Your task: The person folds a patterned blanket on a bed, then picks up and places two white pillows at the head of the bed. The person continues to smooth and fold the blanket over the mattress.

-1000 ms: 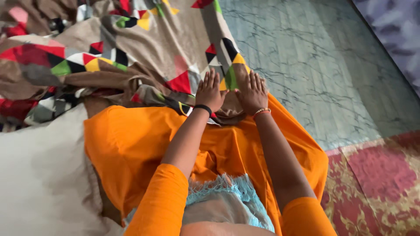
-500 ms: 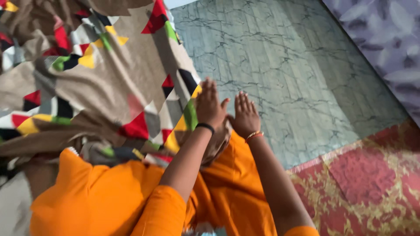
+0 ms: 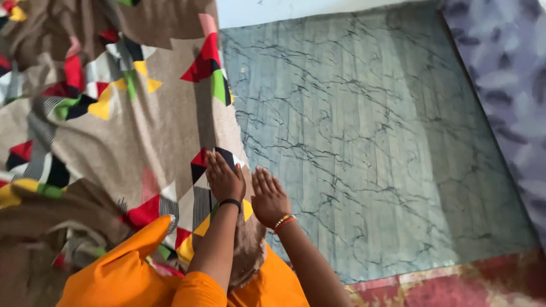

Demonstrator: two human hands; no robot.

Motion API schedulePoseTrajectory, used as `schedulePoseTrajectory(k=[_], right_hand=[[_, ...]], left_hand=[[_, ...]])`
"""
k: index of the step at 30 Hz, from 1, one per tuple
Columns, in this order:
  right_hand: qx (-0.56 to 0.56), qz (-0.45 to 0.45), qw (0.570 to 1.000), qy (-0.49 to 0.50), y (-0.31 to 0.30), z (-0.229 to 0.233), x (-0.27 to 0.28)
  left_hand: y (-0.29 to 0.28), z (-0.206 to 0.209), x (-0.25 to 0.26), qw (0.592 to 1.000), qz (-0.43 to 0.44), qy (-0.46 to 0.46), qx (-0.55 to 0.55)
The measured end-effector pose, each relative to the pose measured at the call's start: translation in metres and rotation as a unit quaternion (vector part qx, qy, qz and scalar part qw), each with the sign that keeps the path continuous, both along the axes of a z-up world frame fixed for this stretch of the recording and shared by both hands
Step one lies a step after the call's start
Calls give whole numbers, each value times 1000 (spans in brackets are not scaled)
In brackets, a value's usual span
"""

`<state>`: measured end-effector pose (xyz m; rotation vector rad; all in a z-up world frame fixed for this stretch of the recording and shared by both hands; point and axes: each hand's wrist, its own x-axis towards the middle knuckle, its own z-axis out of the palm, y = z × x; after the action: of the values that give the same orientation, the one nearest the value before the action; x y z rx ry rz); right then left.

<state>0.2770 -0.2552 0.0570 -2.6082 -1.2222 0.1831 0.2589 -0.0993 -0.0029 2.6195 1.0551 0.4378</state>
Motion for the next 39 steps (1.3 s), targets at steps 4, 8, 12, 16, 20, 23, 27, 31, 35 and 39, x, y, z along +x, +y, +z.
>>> schedulePoseTrajectory(k=[4, 8, 12, 16, 20, 23, 27, 31, 35, 39], right_hand=[[19, 75, 997, -23, 11, 46, 5], [51, 145, 987, -53, 38, 108, 0], [37, 147, 988, 6, 74, 164, -6], [21, 198, 980, -4, 102, 179, -13], [-36, 267, 962, -52, 134, 189, -19], [-27, 276, 961, -16, 123, 184, -30], [-86, 299, 950, 1, 97, 158, -58], [-89, 332, 939, 26, 76, 133, -103], [-81, 377, 923, -6, 50, 131, -151], [-121, 383, 916, 20, 32, 145, -195]], left_hand=[[-12, 47, -27, 996, 68, 45, -35], [-5, 119, -59, 990, 134, 20, -39], [9, 202, -103, 988, 132, 82, -13], [-3, 258, -158, 987, 124, 100, 25], [-11, 292, -191, 969, 225, 98, -25], [-43, 286, -227, 964, 243, 111, -10], [-89, 261, -273, 948, 309, 75, -23], [-131, 251, -318, 926, 360, 58, -102], [-166, 251, -349, 912, 388, 75, -106], [-198, 260, -378, 907, 402, 74, -102]])
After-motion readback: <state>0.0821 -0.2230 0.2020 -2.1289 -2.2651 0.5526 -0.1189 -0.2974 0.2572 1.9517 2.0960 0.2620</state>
